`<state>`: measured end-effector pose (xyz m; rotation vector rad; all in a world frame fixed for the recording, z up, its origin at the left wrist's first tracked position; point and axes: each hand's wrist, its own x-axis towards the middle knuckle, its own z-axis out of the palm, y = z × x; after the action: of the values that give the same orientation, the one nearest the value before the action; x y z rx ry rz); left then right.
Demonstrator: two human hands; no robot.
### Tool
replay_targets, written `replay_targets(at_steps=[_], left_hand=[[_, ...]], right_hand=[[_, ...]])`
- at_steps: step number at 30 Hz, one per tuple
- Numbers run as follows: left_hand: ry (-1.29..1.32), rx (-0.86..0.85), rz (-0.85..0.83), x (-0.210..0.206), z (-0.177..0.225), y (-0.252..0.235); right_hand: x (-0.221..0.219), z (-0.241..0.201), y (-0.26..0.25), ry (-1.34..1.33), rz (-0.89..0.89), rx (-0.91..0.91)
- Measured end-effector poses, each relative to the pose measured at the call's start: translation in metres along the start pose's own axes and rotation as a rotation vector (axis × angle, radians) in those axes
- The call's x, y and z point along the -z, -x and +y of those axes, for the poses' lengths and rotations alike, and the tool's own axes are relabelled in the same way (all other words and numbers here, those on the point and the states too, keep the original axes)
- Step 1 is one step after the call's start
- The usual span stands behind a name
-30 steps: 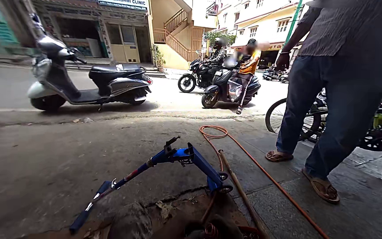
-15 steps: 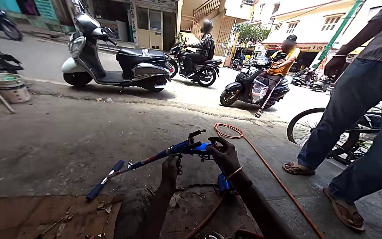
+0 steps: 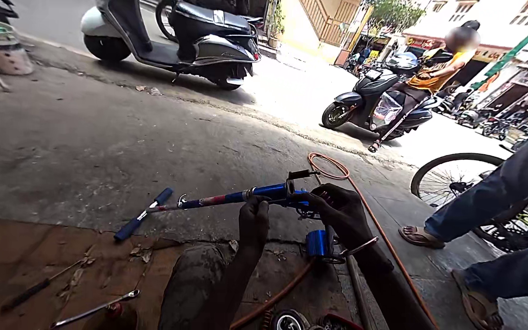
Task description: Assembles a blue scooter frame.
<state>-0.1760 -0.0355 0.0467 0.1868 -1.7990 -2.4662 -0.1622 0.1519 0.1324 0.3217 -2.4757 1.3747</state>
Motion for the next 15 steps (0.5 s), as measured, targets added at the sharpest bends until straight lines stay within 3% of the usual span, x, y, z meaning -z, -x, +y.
replay_targets(at_steps=[10,15], left_hand=[[0.129,-0.022,-0.133,-0.007,-0.002,-0.001],[0.163,-0.076,-0.391,-0.007,0.002,-0.001]], right_hand=[[0.018,0.000,0.000,-0.026,0.005,0.089],[0.019,-0.001,0.002,-0.011,-0.004,0.127]])
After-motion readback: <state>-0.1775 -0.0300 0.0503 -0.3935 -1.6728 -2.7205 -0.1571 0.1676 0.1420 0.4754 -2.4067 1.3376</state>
